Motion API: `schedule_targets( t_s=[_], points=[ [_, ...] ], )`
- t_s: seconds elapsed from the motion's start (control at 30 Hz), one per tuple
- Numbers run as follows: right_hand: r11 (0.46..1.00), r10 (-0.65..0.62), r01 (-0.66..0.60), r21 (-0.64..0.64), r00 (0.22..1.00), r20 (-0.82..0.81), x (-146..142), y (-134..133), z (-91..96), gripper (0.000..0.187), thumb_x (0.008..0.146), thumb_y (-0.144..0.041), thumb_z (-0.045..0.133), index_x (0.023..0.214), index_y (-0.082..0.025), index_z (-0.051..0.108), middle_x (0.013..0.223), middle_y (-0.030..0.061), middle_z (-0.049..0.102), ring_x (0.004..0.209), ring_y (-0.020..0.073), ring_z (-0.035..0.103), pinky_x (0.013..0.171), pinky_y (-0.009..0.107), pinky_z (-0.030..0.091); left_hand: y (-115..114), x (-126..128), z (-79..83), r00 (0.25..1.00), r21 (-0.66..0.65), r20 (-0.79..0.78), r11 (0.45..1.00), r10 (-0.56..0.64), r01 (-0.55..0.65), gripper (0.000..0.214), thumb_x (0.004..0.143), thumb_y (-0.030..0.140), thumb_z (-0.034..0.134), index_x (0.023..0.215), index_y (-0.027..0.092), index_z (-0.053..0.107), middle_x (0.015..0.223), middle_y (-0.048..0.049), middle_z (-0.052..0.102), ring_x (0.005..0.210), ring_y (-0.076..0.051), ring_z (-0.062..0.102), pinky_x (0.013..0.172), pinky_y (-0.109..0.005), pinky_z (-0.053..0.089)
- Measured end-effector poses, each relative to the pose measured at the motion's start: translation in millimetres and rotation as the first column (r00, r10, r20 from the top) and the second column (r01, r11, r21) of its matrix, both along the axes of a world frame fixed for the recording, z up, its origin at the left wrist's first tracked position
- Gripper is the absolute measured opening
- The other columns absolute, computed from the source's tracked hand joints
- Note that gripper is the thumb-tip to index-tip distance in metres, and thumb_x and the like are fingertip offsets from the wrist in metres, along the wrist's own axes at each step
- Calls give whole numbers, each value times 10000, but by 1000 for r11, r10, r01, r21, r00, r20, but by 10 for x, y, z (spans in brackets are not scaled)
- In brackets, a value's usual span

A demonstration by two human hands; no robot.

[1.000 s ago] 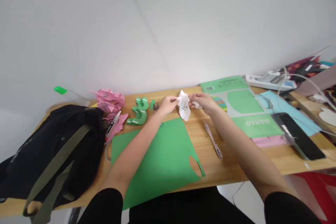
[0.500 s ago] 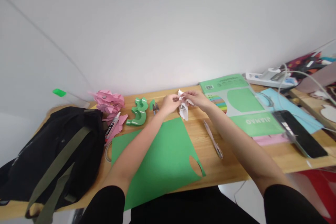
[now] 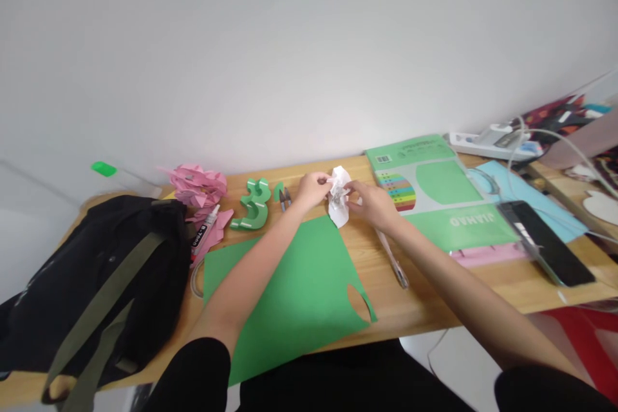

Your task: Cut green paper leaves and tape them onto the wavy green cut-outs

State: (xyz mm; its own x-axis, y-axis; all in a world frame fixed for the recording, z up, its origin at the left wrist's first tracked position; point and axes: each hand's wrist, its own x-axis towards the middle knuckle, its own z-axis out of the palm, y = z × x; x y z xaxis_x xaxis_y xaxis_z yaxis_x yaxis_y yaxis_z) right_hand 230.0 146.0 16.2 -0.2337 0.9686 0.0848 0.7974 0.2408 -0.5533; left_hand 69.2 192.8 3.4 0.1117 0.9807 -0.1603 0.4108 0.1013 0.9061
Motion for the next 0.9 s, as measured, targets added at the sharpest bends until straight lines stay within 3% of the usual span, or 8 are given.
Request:
schedule_targets(
  t_s=[0.2,0.4,0.53,0.67,0.8,0.9],
  points=[
    [999,12,-11,41,1000,-20,-8,181,26,227,732,-190,652,957,-200,634,938,54,742,799,210,676,696,284,455,-15,-39,24,996,44,-25,995,-88,89,149,767,135,591,810,131,734,750,-36,727,634,-129,634,650,-242,504],
    [998,33,-30,57,998,-47,-62,307,26,350,718,-172,661,1065,-193,621,865,24,745,721,180,664,670,263,446,-10,-38,66,985,70,-73,985,-154,159,178,752,89,568,804,126,735,784,-37,738,723,-150,663,727,-257,505],
    [998,1,0,62,1000,-27,-54,362,23,139,725,-187,651,860,-201,680,843,37,745,759,199,666,670,267,438,-49,-59,91,975,92,-126,976,-184,196,273,759,48,532,946,127,714,896,-60,740,799,-145,676,767,-251,509],
    [996,-69,69,58,998,1,-21,396,18,75,719,-221,670,788,-193,682,810,53,742,722,206,655,648,280,425,-231,-176,124,950,149,-263,966,-169,213,309,751,115,610,1056,117,662,1057,-121,692,954,-200,646,867,-310,484],
    [994,-90,89,56,996,18,2,404,37,61,726,-212,665,782,-193,681,812,51,741,729,203,653,646,279,420,-409,-284,91,886,169,-430,948,-173,268,431,621,300,790,997,129,668,1030,-136,660,1010,-307,601,921,-425,439],
    [996,-75,73,55,997,34,15,396,63,56,737,-216,666,784,-189,679,823,52,742,730,196,652,651,275,420,-423,-295,15,845,168,-510,945,-162,282,294,663,252,764,923,147,677,969,-113,648,998,-298,600,913,-416,435]
  ],
)
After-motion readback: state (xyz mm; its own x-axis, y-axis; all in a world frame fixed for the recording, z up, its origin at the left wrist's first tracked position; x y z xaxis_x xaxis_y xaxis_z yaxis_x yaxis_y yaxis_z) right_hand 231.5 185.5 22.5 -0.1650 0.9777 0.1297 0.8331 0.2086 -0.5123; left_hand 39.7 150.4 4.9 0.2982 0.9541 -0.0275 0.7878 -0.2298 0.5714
